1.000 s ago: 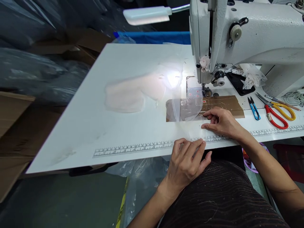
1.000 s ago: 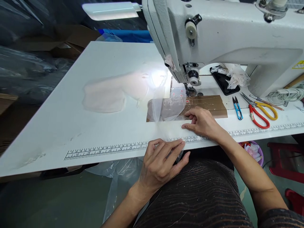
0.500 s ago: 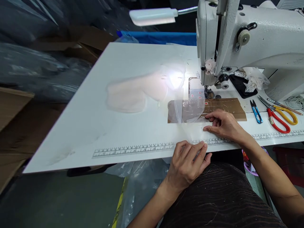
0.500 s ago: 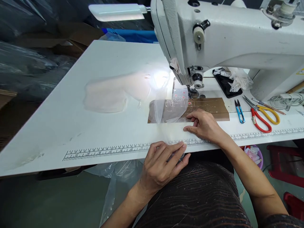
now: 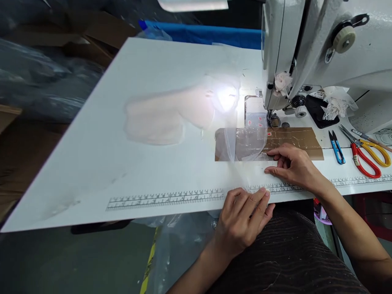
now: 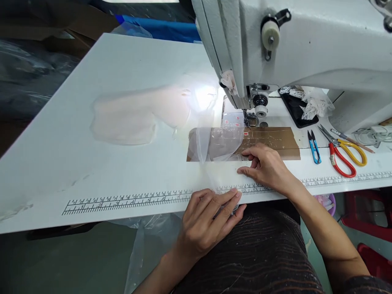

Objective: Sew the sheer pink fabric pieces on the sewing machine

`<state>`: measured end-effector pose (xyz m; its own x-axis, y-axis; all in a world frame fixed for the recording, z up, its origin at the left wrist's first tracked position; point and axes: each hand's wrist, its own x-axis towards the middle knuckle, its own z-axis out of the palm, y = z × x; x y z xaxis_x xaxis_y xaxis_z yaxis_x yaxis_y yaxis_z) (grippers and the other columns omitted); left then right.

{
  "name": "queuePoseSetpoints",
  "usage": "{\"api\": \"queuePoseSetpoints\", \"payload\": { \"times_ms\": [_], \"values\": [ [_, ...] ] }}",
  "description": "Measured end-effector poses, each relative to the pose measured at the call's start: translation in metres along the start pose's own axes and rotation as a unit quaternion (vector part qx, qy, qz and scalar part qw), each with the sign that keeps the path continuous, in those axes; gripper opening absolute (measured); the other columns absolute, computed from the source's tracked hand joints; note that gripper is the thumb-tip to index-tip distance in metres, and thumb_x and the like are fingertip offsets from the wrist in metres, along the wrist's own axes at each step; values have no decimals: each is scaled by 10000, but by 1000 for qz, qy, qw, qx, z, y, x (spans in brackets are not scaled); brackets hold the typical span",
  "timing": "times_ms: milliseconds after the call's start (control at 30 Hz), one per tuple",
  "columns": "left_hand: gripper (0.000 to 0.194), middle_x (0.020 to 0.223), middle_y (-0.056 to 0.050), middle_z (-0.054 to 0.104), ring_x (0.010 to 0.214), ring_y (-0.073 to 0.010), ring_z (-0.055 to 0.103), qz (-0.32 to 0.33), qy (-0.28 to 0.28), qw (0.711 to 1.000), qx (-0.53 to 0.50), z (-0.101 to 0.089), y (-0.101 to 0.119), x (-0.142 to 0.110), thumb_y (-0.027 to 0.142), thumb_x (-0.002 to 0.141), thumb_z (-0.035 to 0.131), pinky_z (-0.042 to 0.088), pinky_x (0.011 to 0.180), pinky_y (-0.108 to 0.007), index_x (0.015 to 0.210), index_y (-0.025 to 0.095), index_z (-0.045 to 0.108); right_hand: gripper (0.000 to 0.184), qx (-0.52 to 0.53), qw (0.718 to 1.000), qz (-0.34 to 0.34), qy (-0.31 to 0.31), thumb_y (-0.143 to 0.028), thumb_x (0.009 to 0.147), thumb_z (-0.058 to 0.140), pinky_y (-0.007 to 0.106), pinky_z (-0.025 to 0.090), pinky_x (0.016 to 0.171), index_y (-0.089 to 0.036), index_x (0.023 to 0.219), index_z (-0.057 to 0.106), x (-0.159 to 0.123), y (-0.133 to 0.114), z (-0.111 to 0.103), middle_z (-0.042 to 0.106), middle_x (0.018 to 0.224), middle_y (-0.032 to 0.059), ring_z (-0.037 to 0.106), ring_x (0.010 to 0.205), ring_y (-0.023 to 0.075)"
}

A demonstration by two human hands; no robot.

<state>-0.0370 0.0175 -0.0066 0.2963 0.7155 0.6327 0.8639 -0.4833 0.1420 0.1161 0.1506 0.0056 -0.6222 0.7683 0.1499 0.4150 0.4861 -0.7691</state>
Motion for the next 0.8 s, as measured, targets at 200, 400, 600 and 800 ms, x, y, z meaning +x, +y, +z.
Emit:
{"api": "queuePoseSetpoints", "payload": {
  "times_ms": [200,400,600,800],
  "values": [
    [90,857,-32,710,711,-136,616,-69,-25,985,-155,-18,-15,7,84,931,586,498,693,-310,958,147,645,295,8,1000,-13,10,-234,831,741,225,524,619,-141,1099,661,-7,-6,-4,604,791,10,573,623,90],
    [137,836,-30,674,711,-131,633,-171,-11,975,-143,-52,-97,56,177,968,518,469,567,-235,881,180,624,170,-21,993,-56,104,-226,958,526,203,560,628,-212,1090,632,-17,0,-5,663,903,39,653,741,109],
    [310,563,-3,563,547,-160,538,-260,-228,933,-103,-19,-206,166,260,877,531,448,555,-286,580,180,574,226,-49,990,-90,99,-193,970,485,203,581,695,-214,1154,616,-21,11,6,648,967,71,667,845,125],
    [257,927,-62,664,985,-234,619,-243,-95,963,-70,23,-244,228,196,944,383,462,968,-397,917,211,639,242,-37,990,-64,122,-263,996,467,205,582,706,-223,1171,629,-25,18,17,636,976,82,656,853,139]
  ]
}}
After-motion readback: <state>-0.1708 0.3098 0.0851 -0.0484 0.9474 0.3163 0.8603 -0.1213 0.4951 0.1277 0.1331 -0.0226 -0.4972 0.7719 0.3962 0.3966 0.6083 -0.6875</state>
